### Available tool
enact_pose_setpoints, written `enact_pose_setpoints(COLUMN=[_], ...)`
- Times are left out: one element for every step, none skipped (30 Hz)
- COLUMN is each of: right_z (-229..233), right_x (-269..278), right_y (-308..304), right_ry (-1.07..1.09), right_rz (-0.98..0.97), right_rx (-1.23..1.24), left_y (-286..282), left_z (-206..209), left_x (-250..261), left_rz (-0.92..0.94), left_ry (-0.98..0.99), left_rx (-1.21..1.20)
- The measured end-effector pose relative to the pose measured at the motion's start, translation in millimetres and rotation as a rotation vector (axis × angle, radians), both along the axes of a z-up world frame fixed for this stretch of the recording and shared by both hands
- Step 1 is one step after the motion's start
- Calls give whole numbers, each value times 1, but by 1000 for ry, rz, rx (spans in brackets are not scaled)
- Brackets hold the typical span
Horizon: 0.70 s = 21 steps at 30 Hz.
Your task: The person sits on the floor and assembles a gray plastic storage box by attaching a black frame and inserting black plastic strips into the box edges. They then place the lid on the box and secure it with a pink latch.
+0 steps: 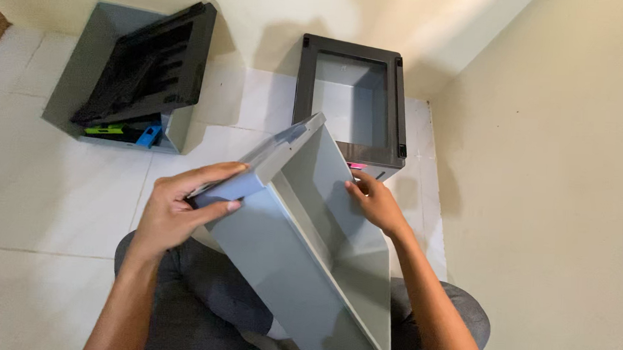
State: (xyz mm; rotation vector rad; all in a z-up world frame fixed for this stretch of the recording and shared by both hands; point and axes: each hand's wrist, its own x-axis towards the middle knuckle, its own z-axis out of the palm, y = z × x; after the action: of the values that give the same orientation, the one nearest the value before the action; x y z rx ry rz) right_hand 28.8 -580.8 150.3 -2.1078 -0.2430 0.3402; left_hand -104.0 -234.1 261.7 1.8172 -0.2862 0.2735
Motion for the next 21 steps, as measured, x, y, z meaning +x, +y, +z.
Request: enact_pose_setpoints(right_z=[0, 1, 4, 8, 13, 20, 27, 35, 43, 52, 61, 69, 77, 85, 92, 97, 103, 107, 111, 114, 114], right_x=[0, -2, -3, -4, -6, -8, -12, -17, -23, -29, -37, -46, -54, -63, -71, -78, -85, -90, -95, -101, -106], right_y=[1, 2, 2, 3, 4, 4, 4, 3, 2, 0, -3, -6, -9, -11, -13, -16, -18, -20, -22, -24, -25], right_ry=[12, 27, 42, 59, 76, 91, 87, 80, 72, 76, 80, 88, 57, 27, -3, 27, 56, 82, 101, 118, 135], right_rz=[-14, -28, -41, -53, -65, -77, -88, -101, -113, -125, -136, -147, -156, -169, -182, -204, -226, -246, -265, -280, -295], right_rx=[-8, -15, -22, -34, -46, -59, -85, -111, -138, -140, -143, -145, -134, -124, -115, -112, -109, -104, -109, -114, -118], left_y=[4, 8, 10, 12, 14, 15, 17, 18, 18, 16, 14, 13, 13, 13, 13, 14, 14, 14, 15, 16, 17], left_z=[-1, -1, -1, -1, 1, 3, 6, 8, 10, 10, 10, 10, 9, 8, 6, 3, 0, -2, -5, -10, -15], left_x=[2, 5, 7, 8, 9, 9, 10, 11, 12, 14, 16, 17, 16, 16, 15, 14, 12, 12, 13, 14, 14], left_rz=[32, 64, 96, 125, 154, 182, 195, 205, 216, 223, 230, 237, 227, 211, 196, 194, 192, 192, 201, 214, 226], left_ry=[35, 72, 110, 91, 72, 52, 64, 73, 81, 76, 71, 70, 60, 51, 42, 44, 47, 46, 73, 99, 126], left_rx=[-1, 0, 0, 40, 81, 120, 110, 99, 87, 68, 48, 29, 17, 4, -9, -18, -28, -36, -53, -70, -87])
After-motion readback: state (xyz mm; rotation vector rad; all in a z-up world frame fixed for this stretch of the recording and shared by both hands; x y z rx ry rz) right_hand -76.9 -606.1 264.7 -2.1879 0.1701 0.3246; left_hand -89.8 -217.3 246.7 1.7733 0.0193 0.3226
